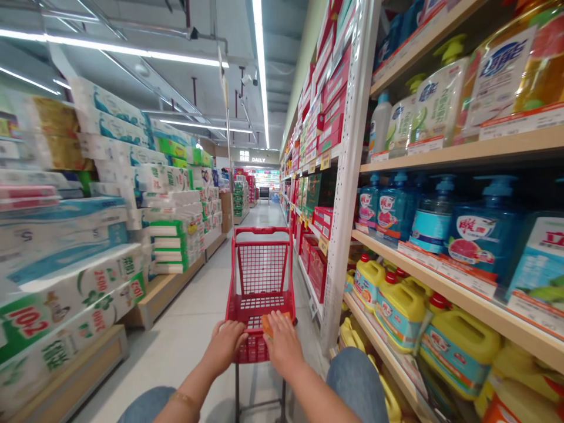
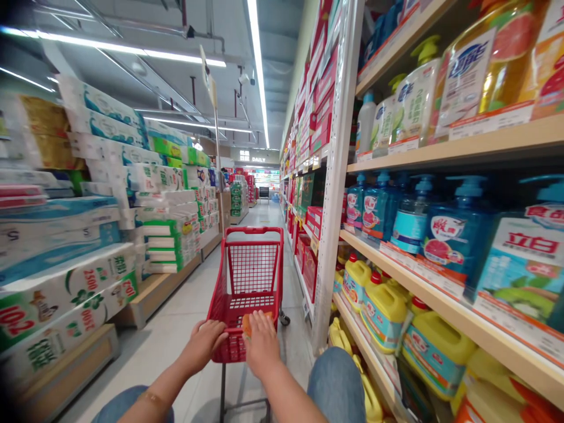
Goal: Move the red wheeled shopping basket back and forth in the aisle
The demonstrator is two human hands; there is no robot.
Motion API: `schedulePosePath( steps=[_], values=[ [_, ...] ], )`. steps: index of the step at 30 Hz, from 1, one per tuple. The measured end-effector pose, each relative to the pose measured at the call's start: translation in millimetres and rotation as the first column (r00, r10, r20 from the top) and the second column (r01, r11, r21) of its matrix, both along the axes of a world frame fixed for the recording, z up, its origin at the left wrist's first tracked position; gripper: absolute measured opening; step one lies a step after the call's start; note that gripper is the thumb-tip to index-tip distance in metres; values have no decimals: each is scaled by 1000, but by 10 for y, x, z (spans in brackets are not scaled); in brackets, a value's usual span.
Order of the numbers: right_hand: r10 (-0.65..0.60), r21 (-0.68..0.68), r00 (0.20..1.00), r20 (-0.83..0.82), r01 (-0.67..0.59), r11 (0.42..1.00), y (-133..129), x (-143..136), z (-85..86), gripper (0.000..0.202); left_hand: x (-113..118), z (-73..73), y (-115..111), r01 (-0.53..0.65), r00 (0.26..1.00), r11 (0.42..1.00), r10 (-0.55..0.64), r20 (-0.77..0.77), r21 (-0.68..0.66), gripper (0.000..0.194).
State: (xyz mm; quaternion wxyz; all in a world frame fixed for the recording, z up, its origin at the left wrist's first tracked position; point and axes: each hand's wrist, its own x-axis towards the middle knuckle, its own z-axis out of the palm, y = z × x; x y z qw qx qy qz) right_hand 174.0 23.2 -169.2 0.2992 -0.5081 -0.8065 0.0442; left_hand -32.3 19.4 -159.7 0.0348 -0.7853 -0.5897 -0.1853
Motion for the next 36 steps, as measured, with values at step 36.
schedulePosePath(
  steps=[36],
  values=[
    [-69,14,997,-36,70,997,43,479,124,43,315,50,192,246,968,952,-233,-92,185,42]
  ],
)
